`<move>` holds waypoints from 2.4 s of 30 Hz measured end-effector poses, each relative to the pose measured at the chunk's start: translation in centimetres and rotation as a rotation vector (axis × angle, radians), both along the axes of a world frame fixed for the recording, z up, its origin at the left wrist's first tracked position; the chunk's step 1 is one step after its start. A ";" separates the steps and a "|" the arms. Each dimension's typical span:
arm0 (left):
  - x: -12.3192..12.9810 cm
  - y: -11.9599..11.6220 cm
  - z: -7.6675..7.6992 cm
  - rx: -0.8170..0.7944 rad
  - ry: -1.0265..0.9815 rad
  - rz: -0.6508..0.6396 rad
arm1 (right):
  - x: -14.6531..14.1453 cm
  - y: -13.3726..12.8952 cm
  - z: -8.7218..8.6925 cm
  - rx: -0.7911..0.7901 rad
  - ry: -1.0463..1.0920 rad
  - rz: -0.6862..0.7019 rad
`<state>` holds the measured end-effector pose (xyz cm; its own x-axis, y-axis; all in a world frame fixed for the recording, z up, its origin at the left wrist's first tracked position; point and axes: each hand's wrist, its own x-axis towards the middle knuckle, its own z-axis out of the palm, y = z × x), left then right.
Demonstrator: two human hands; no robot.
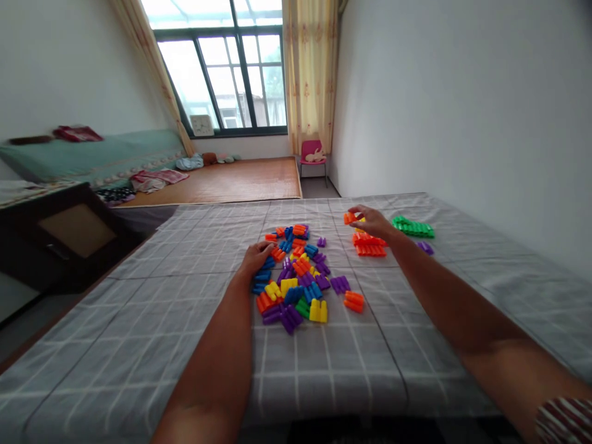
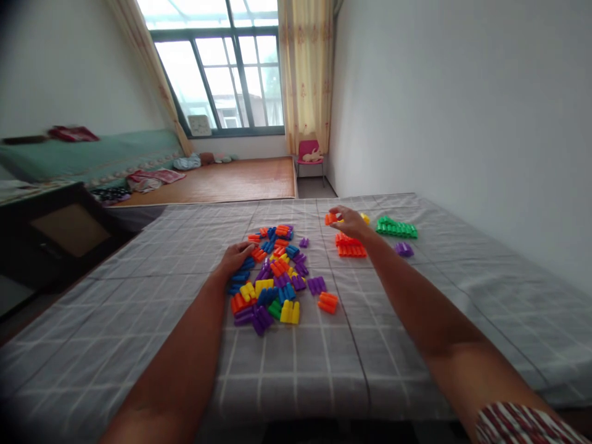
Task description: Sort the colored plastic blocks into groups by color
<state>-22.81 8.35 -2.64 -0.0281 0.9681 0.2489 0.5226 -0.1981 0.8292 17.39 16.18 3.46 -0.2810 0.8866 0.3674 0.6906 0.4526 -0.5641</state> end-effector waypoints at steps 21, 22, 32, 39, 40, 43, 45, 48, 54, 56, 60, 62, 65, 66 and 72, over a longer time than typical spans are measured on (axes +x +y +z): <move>-0.8 0.2 -0.2 -0.023 0.040 0.002 | 11.1 -1.7 -5.7 -0.326 0.136 -0.061; -0.7 0.2 -0.1 -0.024 0.026 0.006 | 11.2 -1.9 -5.7 -0.325 0.143 -0.057; 0.1 -0.5 0.0 -0.018 -0.184 0.075 | 11.0 -2.2 -5.8 -0.288 0.059 -0.154; 0.0 0.2 -0.9 -0.025 -0.275 0.080 | 2.6 -4.0 -1.9 0.072 -0.168 -0.074; 0.0 0.2 -1.0 -0.020 -0.274 0.081 | 0.4 -4.3 -1.6 0.078 -0.193 0.039; 0.1 0.2 -1.0 -0.008 -0.277 0.074 | -6.4 -4.6 -1.3 0.056 -0.290 0.245; 0.1 0.1 -1.0 -0.009 -0.274 0.063 | -10.1 -4.3 -1.4 0.030 -0.368 0.276; 0.1 0.1 -1.0 -0.001 -0.249 0.060 | -14.1 -3.4 -1.7 -0.017 -0.488 0.253; 0.1 0.2 -0.9 0.010 -0.285 0.022 | -18.2 -2.3 -2.5 -0.058 -0.582 0.163; 0.2 0.2 -0.9 0.009 -0.297 0.013 | -18.8 -2.3 -2.7 -0.091 -0.535 0.170; 0.2 0.4 -1.2 0.029 -0.287 0.009 | -19.3 -2.6 -2.4 -0.139 -0.449 0.212; 0.2 0.5 -1.3 0.022 -0.273 0.019 | -19.2 -2.8 -2.0 -0.125 -0.394 0.212; 0.1 0.4 -1.1 -0.010 -0.253 0.035 | -18.7 -3.3 -1.1 -0.069 -0.215 0.217; 0.1 0.3 -0.9 -0.017 -0.246 0.035 | -18.3 -3.5 -0.8 -0.069 -0.124 0.217; 0.1 -0.3 0.0 -0.037 -0.222 0.032 | -14.2 -4.8 0.2 -0.472 0.626 0.286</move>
